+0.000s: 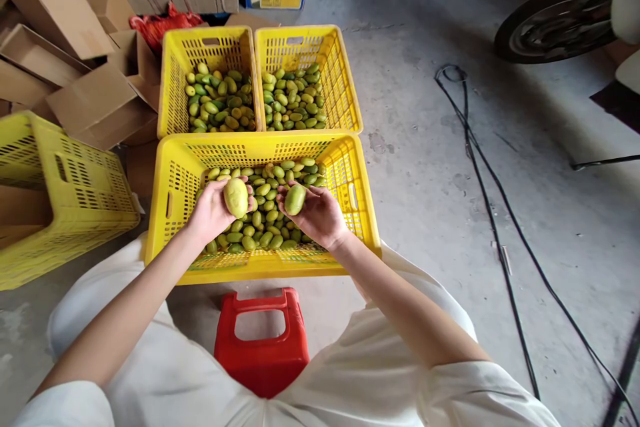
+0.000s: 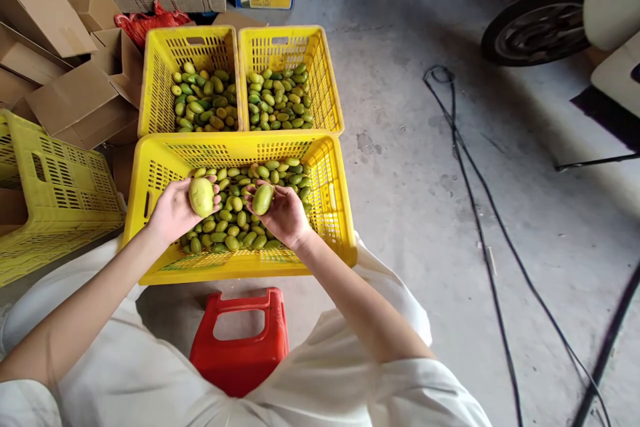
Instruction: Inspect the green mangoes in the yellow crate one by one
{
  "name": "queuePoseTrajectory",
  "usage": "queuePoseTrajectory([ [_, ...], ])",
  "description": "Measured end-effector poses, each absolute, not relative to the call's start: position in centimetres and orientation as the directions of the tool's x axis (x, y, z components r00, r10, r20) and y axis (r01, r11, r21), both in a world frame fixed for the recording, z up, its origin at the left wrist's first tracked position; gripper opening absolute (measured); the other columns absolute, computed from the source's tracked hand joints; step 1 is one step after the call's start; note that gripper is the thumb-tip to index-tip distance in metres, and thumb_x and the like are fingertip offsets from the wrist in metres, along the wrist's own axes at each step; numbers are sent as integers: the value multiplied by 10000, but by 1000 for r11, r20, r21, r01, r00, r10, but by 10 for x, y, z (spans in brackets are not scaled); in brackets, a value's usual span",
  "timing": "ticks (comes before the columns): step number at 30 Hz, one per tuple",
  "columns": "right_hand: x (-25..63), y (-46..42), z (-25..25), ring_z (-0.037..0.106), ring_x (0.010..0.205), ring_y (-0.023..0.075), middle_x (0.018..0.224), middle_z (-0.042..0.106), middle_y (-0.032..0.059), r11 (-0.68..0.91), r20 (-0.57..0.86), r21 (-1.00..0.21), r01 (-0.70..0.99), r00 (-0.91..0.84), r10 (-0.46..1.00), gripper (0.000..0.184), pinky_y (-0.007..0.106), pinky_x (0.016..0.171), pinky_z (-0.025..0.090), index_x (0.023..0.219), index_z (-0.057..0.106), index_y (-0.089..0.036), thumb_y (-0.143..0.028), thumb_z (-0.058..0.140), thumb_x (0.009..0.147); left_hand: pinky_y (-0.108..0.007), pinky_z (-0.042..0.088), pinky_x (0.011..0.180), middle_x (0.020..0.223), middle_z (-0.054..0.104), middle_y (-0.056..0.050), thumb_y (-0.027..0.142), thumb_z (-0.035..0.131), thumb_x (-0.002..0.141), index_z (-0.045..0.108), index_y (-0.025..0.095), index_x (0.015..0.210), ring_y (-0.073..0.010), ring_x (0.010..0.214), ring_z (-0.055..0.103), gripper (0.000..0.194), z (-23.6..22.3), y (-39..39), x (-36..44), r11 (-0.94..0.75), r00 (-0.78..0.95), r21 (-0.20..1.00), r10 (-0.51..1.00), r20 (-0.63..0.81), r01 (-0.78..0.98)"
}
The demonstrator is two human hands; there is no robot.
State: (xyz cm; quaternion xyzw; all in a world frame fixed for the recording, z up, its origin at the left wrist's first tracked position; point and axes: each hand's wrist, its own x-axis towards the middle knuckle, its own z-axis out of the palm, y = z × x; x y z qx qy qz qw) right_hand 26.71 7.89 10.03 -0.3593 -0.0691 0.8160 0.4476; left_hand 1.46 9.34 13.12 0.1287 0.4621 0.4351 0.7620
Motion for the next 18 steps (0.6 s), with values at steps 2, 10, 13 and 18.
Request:
queuePoseTrajectory([
  [2, 266, 79, 99, 812, 1031, 302, 1015, 838, 65, -594, -526, -442, -672, -343, 778, 177, 452, 893, 736, 1055, 773, -266, -385, 856, 952, -393, 722, 853, 1056, 829, -108, 356, 876, 865, 778, 201, 1085, -302, 1046, 830, 286, 130, 92, 14, 605, 224, 600, 777, -589, -523],
  [10, 271, 77, 101, 528, 638, 113, 751, 607, -63, -562, -478, -418, -714, -354, 804, 415, 204, 562, 498, 844, 542, -263, -231, 955, 869, -243, 627, 705, 903, 760, 23, 289, 1118, 635, 691, 234, 986, -132, 766, 733, 556, 125, 82, 19, 578, 312, 682, 816, -487, -448],
  [13, 274, 79, 100, 519, 632, 113, 725, 551, -80, -539, -528, -390, -747, -298, 795, 392, 195, 589, 533, 863, 529, -270, -137, 898, 851, -215, 593, 648, 896, 753, 41, 196, 1081, 567, 681, 229, 982, -105, 714, 705, 577, 131, 81, 22, 606, 303, 670, 795, -525, -430],
  [18, 277, 82, 95, 517, 612, 99, 745, 578, -74, -606, -588, -343, -718, -340, 734, 347, 158, 518, 468, 982, 637, -256, -165, 958, 887, -209, 456, 481, 768, 722, 25, 268, 1084, 574, 738, 180, 958, -99, 542, 613, 524, 133, 78, 27, 630, 325, 692, 775, -541, -351],
])
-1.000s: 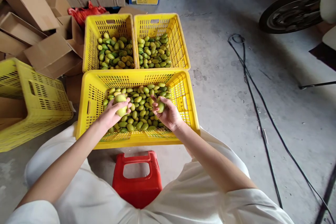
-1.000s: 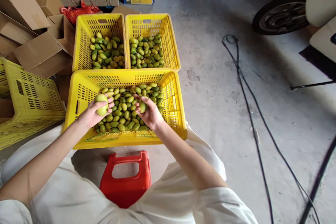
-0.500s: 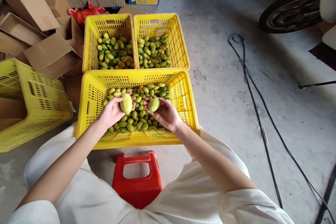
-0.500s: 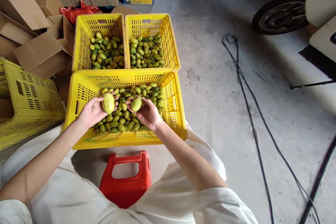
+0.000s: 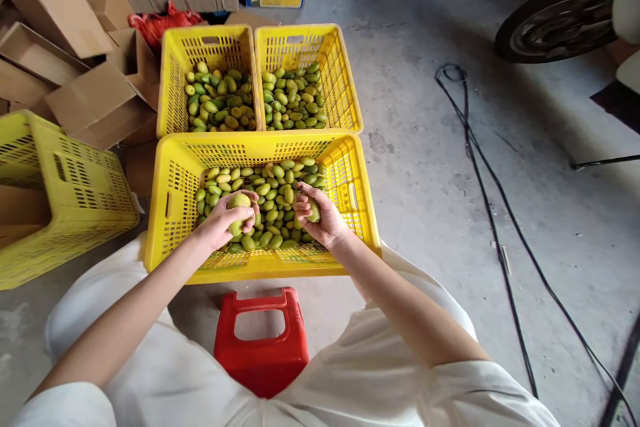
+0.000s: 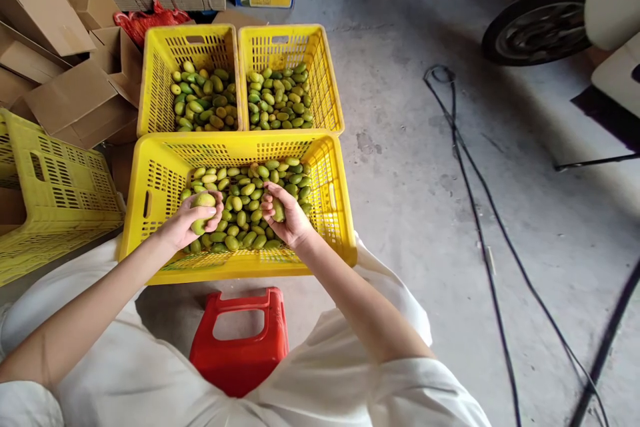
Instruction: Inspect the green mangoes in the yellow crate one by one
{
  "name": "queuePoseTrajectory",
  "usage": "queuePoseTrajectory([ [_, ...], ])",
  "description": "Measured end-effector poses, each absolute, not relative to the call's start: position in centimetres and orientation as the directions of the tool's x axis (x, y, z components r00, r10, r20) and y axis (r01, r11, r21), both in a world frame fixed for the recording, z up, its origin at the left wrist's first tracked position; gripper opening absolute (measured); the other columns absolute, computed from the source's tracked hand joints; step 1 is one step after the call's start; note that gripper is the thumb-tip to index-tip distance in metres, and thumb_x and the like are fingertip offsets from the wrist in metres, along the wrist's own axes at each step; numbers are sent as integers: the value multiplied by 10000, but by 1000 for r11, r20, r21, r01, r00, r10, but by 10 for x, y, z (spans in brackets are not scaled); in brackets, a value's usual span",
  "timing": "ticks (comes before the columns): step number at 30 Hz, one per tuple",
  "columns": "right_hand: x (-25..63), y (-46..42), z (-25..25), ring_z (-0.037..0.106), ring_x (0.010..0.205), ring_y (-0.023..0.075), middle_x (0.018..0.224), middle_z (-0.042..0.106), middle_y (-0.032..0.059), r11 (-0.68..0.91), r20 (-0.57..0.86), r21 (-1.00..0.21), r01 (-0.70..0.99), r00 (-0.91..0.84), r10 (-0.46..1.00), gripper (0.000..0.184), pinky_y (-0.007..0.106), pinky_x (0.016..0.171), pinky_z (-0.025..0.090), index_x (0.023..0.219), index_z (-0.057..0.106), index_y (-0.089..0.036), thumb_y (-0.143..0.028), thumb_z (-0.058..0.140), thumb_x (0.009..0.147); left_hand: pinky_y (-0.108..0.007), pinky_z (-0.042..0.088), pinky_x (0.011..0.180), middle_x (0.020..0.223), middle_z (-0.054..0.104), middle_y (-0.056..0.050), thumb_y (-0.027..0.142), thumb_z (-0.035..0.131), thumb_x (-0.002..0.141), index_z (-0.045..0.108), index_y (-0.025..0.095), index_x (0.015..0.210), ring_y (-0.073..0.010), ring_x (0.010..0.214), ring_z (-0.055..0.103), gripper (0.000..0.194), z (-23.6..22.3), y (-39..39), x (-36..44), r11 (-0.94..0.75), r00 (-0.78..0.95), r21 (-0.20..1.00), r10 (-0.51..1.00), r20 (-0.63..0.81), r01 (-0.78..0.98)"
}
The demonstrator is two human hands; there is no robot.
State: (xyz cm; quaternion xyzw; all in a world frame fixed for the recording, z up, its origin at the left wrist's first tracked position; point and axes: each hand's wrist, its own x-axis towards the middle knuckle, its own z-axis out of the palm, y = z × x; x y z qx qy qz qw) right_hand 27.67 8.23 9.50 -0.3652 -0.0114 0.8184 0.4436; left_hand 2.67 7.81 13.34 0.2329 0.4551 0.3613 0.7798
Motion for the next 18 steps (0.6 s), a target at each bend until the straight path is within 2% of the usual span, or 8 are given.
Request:
queuePoseTrajectory([
  [3, 276, 82, 90, 386, 542, 67, 732, 552, -74, -660, -552, -355, -662, -421, 720, 427, 146, 443, 342, 912, 585, -245, -291, 1010, 935, -191, 395, 453, 700, 657, 43, 366, 1109, 654, 694, 182, 859, -79, 501, 560, 498, 134, 77, 29, 604, 301, 703, 797, -524, -375],
  [7, 277, 82, 82, 349, 519, 83, 704, 510, -74, -659, -530, -364, -658, -435, 728, 488, 166, 421, 332, 852, 498, -261, -400, 932, 1025, -165, 357, 434, 668, 586, 62, 450, 1080, 798, 632, 199, 811, -64, 484, 512, 514, 137, 80, 31, 618, 257, 661, 783, -566, -426],
  [10, 281, 82, 76, 362, 510, 111, 685, 492, -63, -629, -535, -383, -676, -392, 748, 440, 207, 404, 345, 841, 488, -278, -410, 875, 1003, -158, 340, 416, 643, 541, 68, 488, 977, 962, 591, 213, 816, -62, 452, 469, 496, 141, 85, 30, 659, 213, 570, 725, -655, -491],
  [12, 282, 81, 74, 465, 557, 138, 726, 565, -32, -584, -540, -402, -705, -333, 773, 346, 236, 437, 429, 864, 536, -279, -381, 862, 920, -168, 324, 397, 633, 529, 62, 550, 863, 1061, 580, 219, 820, -65, 425, 437, 498, 143, 87, 29, 686, 207, 495, 674, -709, -533],
  [14, 280, 80, 75, 634, 693, 184, 852, 700, 19, -538, -549, -405, -739, -274, 789, 255, 286, 563, 589, 922, 605, -274, -316, 838, 828, -193, 334, 384, 631, 544, 40, 606, 706, 1140, 598, 221, 832, -87, 415, 441, 505, 144, 89, 28, 695, 201, 442, 638, -744, -567],
  [16, 275, 79, 78, 760, 887, 236, 1008, 796, 49, -527, -563, -404, -748, -251, 788, 287, 361, 774, 706, 988, 645, -275, -230, 817, 763, -234, 445, 430, 684, 622, -8, 557, 580, 1177, 666, 210, 896, -136, 478, 552, 455, 142, 88, 28, 676, 186, 425, 636, -748, -602],
  [18, 269, 78, 83, 804, 1007, 260, 1072, 825, 40, -532, -571, -422, -734, -242, 785, 348, 406, 914, 728, 1020, 656, -285, -172, 839, 748, -303, 616, 588, 825, 736, -67, 411, 579, 1145, 748, 191, 1038, -204, 664, 723, 298, 139, 86, 27, 644, 176, 435, 663, -728, -629],
])
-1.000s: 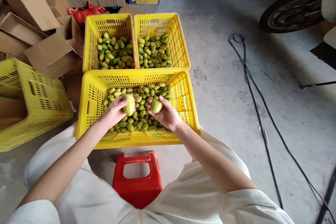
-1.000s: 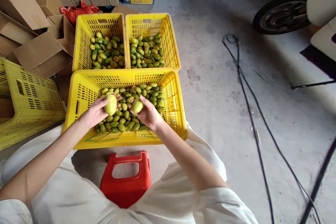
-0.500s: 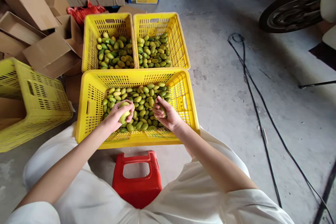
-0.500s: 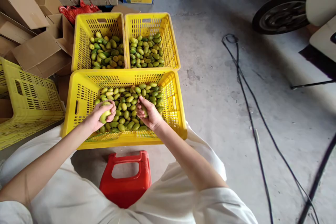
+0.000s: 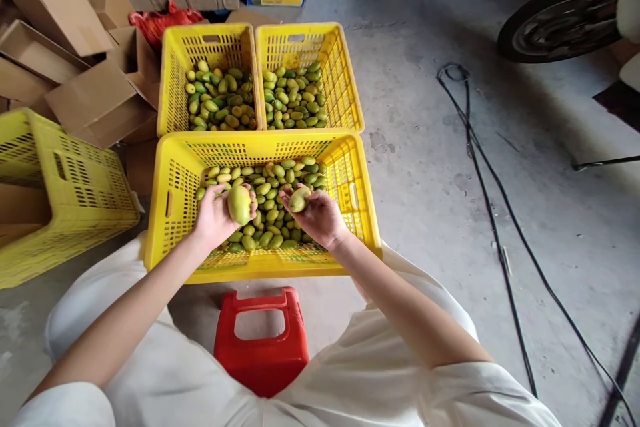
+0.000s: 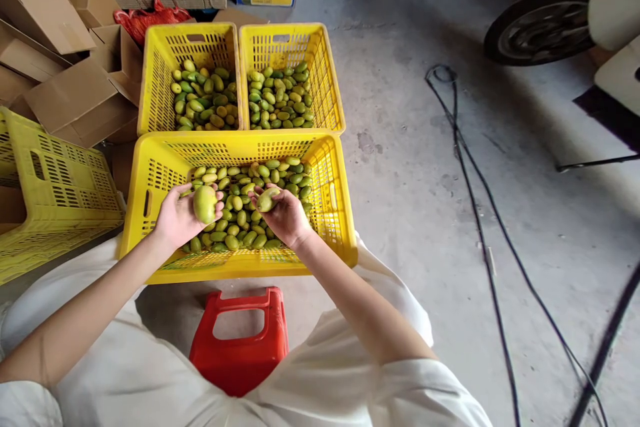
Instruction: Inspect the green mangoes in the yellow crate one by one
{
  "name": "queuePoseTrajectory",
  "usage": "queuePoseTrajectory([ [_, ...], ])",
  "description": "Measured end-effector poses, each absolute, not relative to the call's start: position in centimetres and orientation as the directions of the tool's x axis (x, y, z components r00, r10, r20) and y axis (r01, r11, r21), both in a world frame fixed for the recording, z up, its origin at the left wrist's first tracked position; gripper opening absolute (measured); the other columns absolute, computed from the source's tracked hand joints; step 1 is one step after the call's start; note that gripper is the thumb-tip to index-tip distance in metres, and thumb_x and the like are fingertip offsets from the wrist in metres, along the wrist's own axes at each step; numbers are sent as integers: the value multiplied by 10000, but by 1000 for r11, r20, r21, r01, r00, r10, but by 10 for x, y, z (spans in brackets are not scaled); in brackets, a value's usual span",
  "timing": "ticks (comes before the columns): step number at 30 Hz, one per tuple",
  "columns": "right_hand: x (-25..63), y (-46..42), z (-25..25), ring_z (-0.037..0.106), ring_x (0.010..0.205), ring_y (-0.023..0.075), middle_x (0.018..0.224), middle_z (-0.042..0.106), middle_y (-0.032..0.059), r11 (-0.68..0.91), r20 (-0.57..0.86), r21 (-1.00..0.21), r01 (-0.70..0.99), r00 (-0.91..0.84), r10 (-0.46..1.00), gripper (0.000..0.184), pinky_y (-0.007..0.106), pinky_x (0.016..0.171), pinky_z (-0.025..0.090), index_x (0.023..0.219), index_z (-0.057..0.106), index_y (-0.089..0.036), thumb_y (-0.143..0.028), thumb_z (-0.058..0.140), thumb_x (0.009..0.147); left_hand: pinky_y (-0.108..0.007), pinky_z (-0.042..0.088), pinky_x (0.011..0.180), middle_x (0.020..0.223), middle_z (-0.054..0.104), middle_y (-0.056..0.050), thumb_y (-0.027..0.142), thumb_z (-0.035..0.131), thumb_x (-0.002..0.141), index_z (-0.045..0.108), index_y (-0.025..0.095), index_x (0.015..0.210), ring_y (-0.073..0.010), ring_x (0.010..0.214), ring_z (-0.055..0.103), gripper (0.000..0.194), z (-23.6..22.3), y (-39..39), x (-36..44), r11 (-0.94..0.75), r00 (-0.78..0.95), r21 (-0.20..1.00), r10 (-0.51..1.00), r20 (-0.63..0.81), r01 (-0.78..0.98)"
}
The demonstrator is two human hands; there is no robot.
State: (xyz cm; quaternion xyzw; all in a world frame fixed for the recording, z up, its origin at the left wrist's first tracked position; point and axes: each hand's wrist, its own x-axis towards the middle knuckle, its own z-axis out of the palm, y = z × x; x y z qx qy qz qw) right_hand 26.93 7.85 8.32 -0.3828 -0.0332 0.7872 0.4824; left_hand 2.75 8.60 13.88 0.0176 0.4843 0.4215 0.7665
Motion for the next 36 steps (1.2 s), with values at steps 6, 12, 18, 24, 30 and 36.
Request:
queuePoseTrajectory([
  [6, 267, 78, 98, 695, 811, 150, 939, 724, -44, -557, -575, -421, -716, -263, 774, 419, 235, 681, 631, 1060, 680, -287, -203, 987, 787, -351, 675, 884, 1094, 812, -101, 295, 922, 935, 816, 202, 1272, -250, 1013, 793, 365, 114, 80, 24, 598, 209, 556, 766, -607, -577],
  [12, 271, 80, 102, 546, 655, 71, 906, 706, -52, -580, -587, -412, -703, -282, 759, 608, 117, 478, 419, 971, 628, -250, -145, 1107, 611, -247, 607, 743, 943, 751, -14, 254, 1071, 705, 744, 192, 958, -137, 821, 708, 418, 103, 84, 20, 584, 194, 616, 789, -582, -528],
  [18, 268, 79, 102, 537, 606, 100, 815, 659, -37, -668, -509, -434, -604, -448, 735, 426, 147, 439, 368, 1016, 671, -245, -458, 1026, 914, -175, 415, 497, 793, 710, 28, 264, 1099, 672, 751, 198, 1018, -86, 575, 587, 495, 118, 83, 25, 623, 291, 672, 782, -551, -400],
  [24, 268, 80, 100, 830, 906, 242, 1057, 825, 47, -675, -481, -403, -618, -485, 730, 296, 413, 851, 757, 1168, 711, -237, -320, 880, 939, -290, 597, 570, 904, 780, -70, 368, 871, 878, 767, 206, 1072, -230, 753, 774, 273, 120, 87, 24, 714, 323, 553, 694, -644, -430],
  [30, 264, 75, 105, 708, 708, 137, 874, 735, -53, -620, -443, -502, -602, -437, 783, 539, 270, 691, 643, 1036, 616, -266, -224, 1063, 737, -445, 746, 971, 1101, 832, -101, 193, 810, 918, 718, 219, 1168, -334, 1209, 870, 267, 119, 88, 23, 685, 256, 530, 701, -666, -500],
  [36, 266, 77, 107, 569, 618, 80, 792, 657, -73, -648, -443, -491, -582, -473, 761, 557, 169, 572, 459, 986, 544, -266, -199, 1028, 721, -260, 651, 688, 879, 741, 3, 224, 1009, 758, 711, 205, 1030, -166, 769, 760, 404, 117, 85, 24, 645, 261, 585, 750, -608, -492],
])
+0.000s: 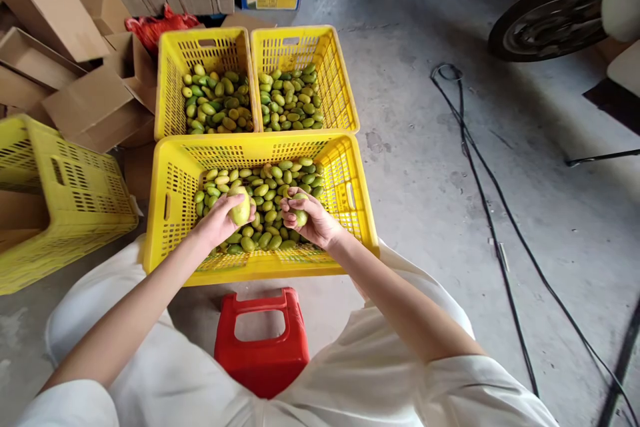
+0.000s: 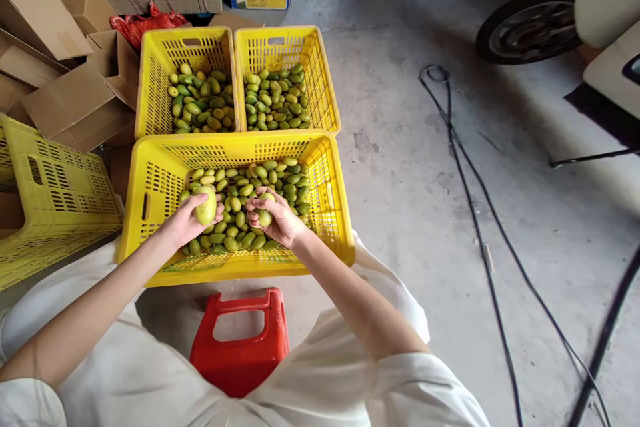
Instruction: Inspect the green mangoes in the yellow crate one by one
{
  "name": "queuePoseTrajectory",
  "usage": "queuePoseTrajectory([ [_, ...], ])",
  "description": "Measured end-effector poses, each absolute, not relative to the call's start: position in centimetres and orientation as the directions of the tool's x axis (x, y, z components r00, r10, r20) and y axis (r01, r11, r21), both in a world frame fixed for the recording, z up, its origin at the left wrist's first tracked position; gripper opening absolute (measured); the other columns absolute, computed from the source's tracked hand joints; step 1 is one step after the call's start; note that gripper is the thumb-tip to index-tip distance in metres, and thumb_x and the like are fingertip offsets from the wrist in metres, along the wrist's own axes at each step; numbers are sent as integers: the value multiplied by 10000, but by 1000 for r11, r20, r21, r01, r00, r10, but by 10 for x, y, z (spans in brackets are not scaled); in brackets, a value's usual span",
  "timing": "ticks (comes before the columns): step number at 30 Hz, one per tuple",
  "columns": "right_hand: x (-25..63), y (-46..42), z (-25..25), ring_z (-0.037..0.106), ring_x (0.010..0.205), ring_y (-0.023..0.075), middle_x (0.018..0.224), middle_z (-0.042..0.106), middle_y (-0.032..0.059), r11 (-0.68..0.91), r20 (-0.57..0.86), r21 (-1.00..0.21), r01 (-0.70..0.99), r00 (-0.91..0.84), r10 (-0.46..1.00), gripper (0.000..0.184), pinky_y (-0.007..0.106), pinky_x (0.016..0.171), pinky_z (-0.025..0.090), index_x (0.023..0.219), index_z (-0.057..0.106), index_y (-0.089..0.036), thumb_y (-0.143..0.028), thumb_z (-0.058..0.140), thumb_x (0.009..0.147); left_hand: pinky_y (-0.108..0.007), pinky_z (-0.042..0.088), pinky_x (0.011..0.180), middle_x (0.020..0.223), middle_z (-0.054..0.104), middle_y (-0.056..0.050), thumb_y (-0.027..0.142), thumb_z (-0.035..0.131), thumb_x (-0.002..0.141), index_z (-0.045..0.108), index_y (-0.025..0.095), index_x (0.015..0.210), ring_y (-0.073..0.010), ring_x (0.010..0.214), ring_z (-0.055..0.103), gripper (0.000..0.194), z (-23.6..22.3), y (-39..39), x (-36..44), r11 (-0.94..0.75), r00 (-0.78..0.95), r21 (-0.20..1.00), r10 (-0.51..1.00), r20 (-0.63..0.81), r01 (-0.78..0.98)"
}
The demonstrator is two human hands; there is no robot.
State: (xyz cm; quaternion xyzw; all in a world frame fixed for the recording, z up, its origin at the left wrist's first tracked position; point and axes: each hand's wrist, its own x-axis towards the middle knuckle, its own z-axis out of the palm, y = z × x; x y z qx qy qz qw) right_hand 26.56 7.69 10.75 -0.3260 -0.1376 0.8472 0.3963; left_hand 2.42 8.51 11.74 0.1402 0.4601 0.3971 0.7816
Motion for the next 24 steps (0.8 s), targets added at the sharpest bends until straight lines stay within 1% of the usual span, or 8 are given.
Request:
queuePoseTrajectory([
  [4, 265, 76, 108, 539, 593, 90, 761, 621, -73, -652, -449, -519, -553, -472, 759, 618, 204, 546, 447, 924, 528, -266, -363, 1118, 764, -221, 576, 607, 835, 720, 7, 236, 960, 643, 758, 176, 958, -131, 706, 678, 379, 119, 83, 27, 638, 240, 601, 755, -610, -481],
  [7, 265, 76, 108, 633, 675, 134, 802, 675, -50, -617, -442, -525, -587, -432, 786, 535, 259, 622, 555, 931, 597, -264, -415, 1090, 789, -210, 551, 603, 855, 724, -1, 202, 937, 671, 736, 181, 928, -112, 678, 656, 326, 120, 83, 27, 667, 239, 593, 730, -640, -451],
  [10, 266, 78, 107, 775, 887, 220, 947, 782, -9, -606, -450, -481, -633, -415, 791, 377, 371, 796, 683, 1045, 695, -272, -363, 979, 813, -192, 464, 539, 801, 665, 27, 211, 958, 742, 708, 198, 936, -92, 604, 587, 317, 120, 85, 26, 685, 292, 570, 719, -631, -454],
  [13, 266, 79, 106, 821, 1026, 261, 1004, 811, -9, -586, -445, -480, -653, -394, 804, 432, 432, 917, 717, 1106, 714, -284, -260, 972, 761, -241, 546, 570, 799, 675, 10, 335, 948, 841, 716, 218, 987, -148, 653, 665, 299, 121, 86, 26, 673, 283, 548, 723, -630, -497],
  [16, 264, 77, 105, 797, 945, 209, 987, 802, -28, -583, -461, -497, -643, -373, 805, 512, 373, 898, 700, 1072, 698, -283, -269, 1074, 726, -356, 691, 724, 870, 751, -43, 373, 815, 950, 740, 240, 1074, -261, 874, 813, 197, 122, 85, 27, 685, 270, 500, 695, -667, -530],
  [18, 264, 76, 104, 728, 820, 152, 921, 758, -50, -595, -485, -486, -640, -368, 793, 539, 303, 807, 659, 1016, 673, -274, -284, 1111, 701, -389, 720, 813, 923, 779, -59, 318, 785, 975, 743, 238, 1113, -286, 978, 846, 165, 122, 84, 29, 681, 248, 494, 691, -679, -541],
  [21, 265, 77, 105, 656, 755, 116, 871, 705, -68, -582, -510, -471, -663, -333, 793, 544, 240, 718, 599, 956, 632, -265, -173, 1078, 658, -337, 705, 854, 983, 780, -45, 286, 892, 962, 711, 231, 1101, -231, 959, 838, 235, 122, 83, 31, 608, 170, 543, 742, -649, -580],
  [24, 268, 78, 105, 649, 743, 116, 937, 748, -46, -566, -523, -491, -662, -295, 799, 524, 216, 648, 558, 996, 636, -266, -113, 1031, 688, -224, 619, 728, 949, 718, 13, 257, 1014, 851, 607, 240, 984, -118, 781, 731, 428, 127, 86, 30, 526, 121, 571, 793, -598, -630],
])
